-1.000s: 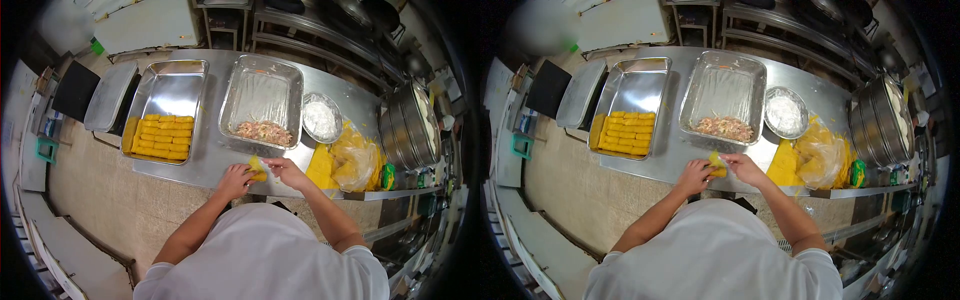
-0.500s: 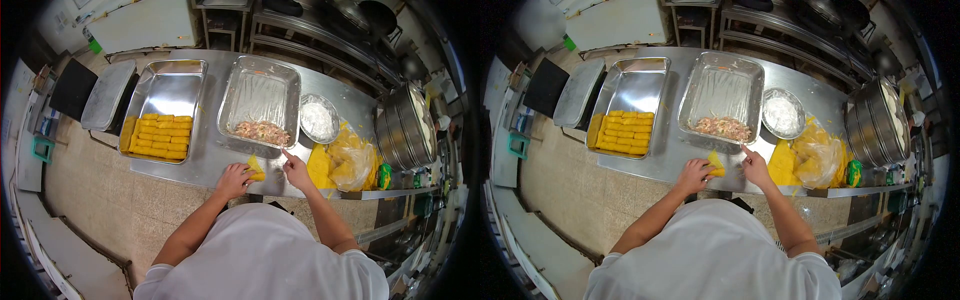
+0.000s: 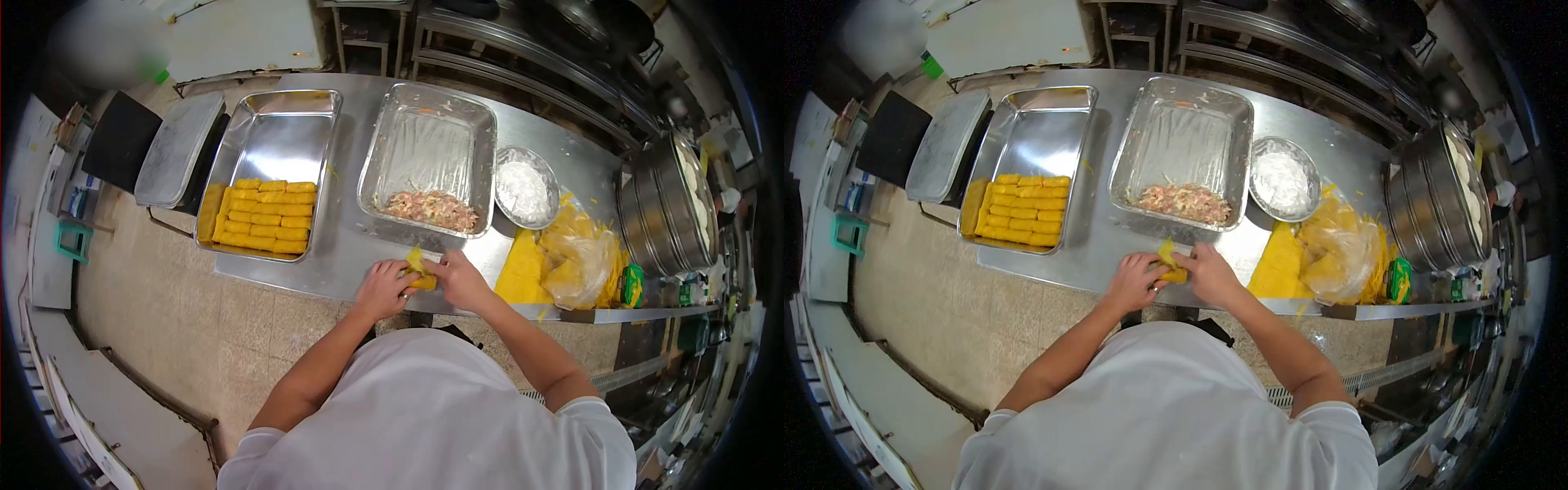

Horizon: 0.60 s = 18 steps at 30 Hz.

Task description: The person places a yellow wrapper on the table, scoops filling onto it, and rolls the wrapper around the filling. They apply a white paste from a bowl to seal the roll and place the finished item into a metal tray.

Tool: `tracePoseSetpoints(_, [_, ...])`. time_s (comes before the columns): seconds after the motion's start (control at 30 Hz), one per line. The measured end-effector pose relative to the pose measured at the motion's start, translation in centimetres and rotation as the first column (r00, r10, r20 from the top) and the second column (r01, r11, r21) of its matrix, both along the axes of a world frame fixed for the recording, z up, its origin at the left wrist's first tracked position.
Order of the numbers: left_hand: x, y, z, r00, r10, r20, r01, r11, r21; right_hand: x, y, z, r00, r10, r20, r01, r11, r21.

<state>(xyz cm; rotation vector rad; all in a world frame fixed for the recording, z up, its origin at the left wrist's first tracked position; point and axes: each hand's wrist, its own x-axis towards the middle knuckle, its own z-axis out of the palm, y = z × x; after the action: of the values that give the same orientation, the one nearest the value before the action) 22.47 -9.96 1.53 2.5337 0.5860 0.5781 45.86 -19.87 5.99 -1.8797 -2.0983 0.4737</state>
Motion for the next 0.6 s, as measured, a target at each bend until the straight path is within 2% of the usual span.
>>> tracePoseSetpoints(0.07, [-0.1, 0.0, 0.0, 1.0, 0.006, -0.009, -0.006, 1.0, -0.014, -0.5, 1.5, 0.6, 0.949, 0.147, 0.28, -0.124, 0.988, -0.096])
tracePoseSetpoints(0.17, [0.0, 0.0, 0.1, 1.0, 0.0, -0.004, 0.0, 1.0, -0.03, 0.2, 3.5, -0.7, 0.875, 0.158, 0.457, -0.134, 0.987, -0.083])
tracePoseSetpoints(0.27, [-0.1, 0.1, -0.3, 1.0, -0.005, 0.002, 0.006, 0.999, -0.04, 1.0, 4.3, -1.0, 0.883, 0.121, 0.453, -0.104, 0.993, -0.063])
tracePoseSetpoints(0.37, [0.1, 0.1, -0.4, 1.0, -0.004, -0.013, 0.003, 0.999, -0.04, 0.5, 2.7, -0.6, 0.885, 0.191, 0.425, -0.169, 0.982, -0.088])
tracePoseSetpoints(0.47, [0.0, 0.0, -0.5, 1.0, -0.002, -0.014, 0.001, 0.999, -0.036, 0.9, 0.9, -0.6, 0.908, 0.189, 0.375, -0.128, 0.975, -0.18])
tracePoseSetpoints(0.57, [0.0, 0.1, -0.7, 1.0, -0.002, -0.012, 0.001, 1.0, -0.017, 1.4, 0.6, -0.4, 0.955, 0.162, 0.249, -0.12, 0.977, -0.174])
tracePoseSetpoints(0.6, [0.1, 0.2, -0.7, 1.0, -0.003, -0.013, 0.003, 1.0, -0.007, 1.2, 0.9, -0.2, 0.941, 0.192, 0.277, -0.153, 0.976, -0.156])
